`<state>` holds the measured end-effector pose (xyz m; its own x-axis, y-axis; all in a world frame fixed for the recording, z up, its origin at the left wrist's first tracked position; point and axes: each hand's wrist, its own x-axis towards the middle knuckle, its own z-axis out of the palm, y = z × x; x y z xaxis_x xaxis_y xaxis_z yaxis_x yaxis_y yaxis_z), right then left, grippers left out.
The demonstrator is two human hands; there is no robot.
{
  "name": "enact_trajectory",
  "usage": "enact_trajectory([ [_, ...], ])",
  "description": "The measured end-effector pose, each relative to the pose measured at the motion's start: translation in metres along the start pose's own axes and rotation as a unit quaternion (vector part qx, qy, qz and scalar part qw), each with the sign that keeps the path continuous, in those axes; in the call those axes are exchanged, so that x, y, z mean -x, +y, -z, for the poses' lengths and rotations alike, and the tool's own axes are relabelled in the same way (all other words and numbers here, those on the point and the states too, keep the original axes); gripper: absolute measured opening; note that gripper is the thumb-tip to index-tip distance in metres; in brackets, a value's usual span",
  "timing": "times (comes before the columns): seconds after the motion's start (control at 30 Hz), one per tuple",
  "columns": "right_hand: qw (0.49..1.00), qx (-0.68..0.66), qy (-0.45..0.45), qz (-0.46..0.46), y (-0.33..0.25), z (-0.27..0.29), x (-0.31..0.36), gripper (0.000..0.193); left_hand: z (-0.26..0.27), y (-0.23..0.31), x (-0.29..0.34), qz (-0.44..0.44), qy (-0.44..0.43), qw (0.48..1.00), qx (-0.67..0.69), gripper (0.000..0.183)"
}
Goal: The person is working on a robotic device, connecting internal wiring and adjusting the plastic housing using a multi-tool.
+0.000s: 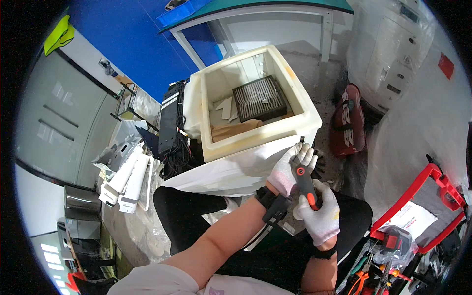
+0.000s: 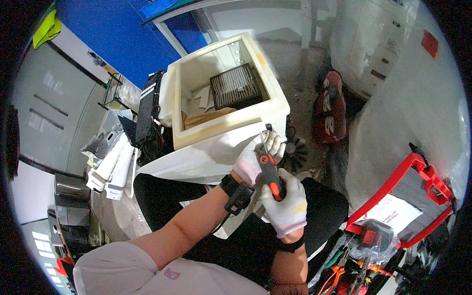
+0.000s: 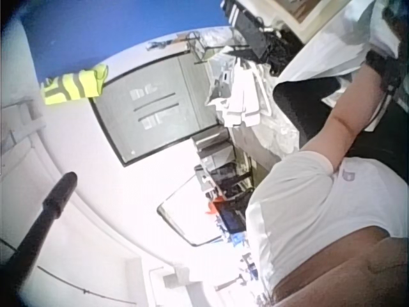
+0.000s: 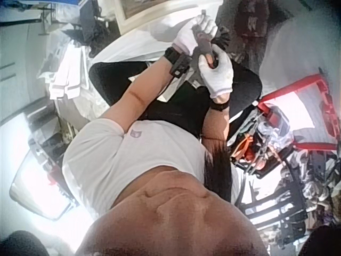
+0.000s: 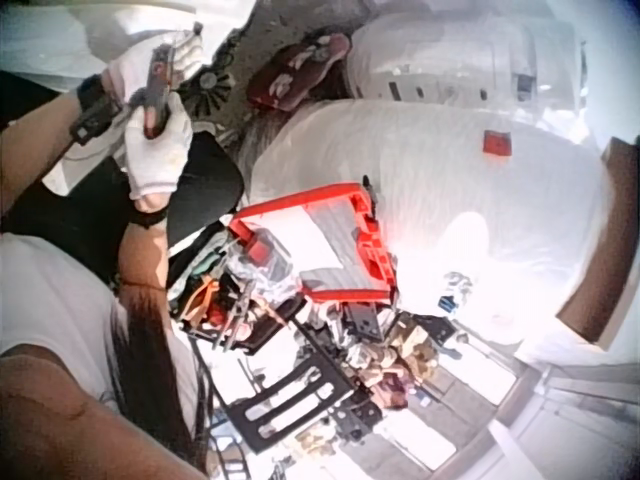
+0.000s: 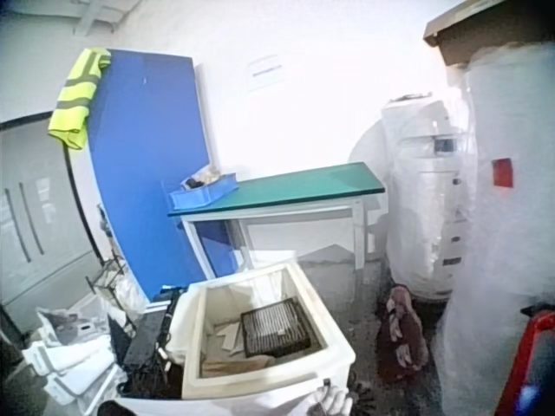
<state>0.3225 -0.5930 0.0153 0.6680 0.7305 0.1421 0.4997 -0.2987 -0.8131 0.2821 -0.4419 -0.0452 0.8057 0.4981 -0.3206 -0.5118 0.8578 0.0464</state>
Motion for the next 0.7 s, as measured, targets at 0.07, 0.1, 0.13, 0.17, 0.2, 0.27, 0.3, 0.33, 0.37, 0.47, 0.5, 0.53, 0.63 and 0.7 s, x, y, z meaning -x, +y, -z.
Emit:
enact_trajectory([
  [0.07,0.996,-0.079,0.001,-0.049,0.0019,-0.0029,-0.0008,0.042,0.0004,-0.0042,-0.0043,0.0,-0.001,1.0,0.012,0.023],
  [0.1,0.984,-0.143,0.005,-0.107,0.0031,-0.0038,-0.0009,0.041,0.0001,-0.0061,-0.0061,0.001,0.024,0.999,0.044,0.023],
  [0.13,0.984,-0.147,0.004,-0.105,0.0044,-0.0045,-0.0009,0.041,-0.0004,-0.0081,-0.0077,-0.005,0.01,0.999,0.033,0.023],
  [0.17,0.971,-0.197,0.007,-0.137,0.0058,-0.0049,-0.001,0.039,-0.0012,-0.0097,-0.0087,-0.023,0.028,0.999,0.041,0.022],
  [0.2,0.953,-0.249,0.008,-0.174,0.007,-0.0049,-0.0007,0.037,-0.0018,-0.0117,-0.0091,-0.036,0.037,0.997,0.063,0.021],
  [0.27,0.957,-0.24,0.015,-0.159,0.009,-0.0048,-0.0012,0.037,-0.003,-0.0113,-0.0093,-0.016,0.059,0.993,0.099,0.02],
  [0.3,0.96,-0.237,0.023,-0.149,0.0096,-0.005,-0.0016,0.036,-0.0031,-0.0103,-0.0093,-0.034,0.063,0.994,0.078,0.02],
  [0.33,0.962,-0.233,0.03,-0.14,0.0101,-0.0052,-0.002,0.036,-0.0028,-0.0096,-0.0088,-0.047,0.045,0.996,0.067,0.019],
  [0.37,0.962,-0.234,0.03,-0.141,0.0103,-0.0053,-0.0021,0.036,-0.0021,-0.0077,-0.0081,-0.051,0.067,0.995,0.056,0.019],
  [0.47,0.962,-0.215,0.004,-0.169,0.0103,-0.007,-0.0028,0.036,0.0013,-0.0041,-0.0082,-0.008,-0.02,0.999,0.044,0.019],
  [0.5,0.964,-0.212,0.002,-0.16,0.0101,-0.008,-0.0031,0.036,0.0023,-0.0039,-0.0091,-0.017,-0.06,0.998,0.024,0.019],
  [0.53,0.966,-0.208,0.0,-0.155,0.0098,-0.0087,-0.0033,0.036,0.003,-0.0045,-0.0103,-0.022,-0.092,0.995,0.009,0.018],
  [0.63,0.967,-0.211,0.004,-0.145,0.0091,-0.0098,-0.0034,0.035,0.0043,-0.0072,-0.0109,-0.026,-0.091,0.995,0.029,0.018],
  [0.7,0.963,-0.221,0.003,-0.158,0.0087,-0.0094,-0.0033,0.036,0.0035,-0.0092,-0.0111,-0.032,-0.065,0.997,0.012,0.018],
])
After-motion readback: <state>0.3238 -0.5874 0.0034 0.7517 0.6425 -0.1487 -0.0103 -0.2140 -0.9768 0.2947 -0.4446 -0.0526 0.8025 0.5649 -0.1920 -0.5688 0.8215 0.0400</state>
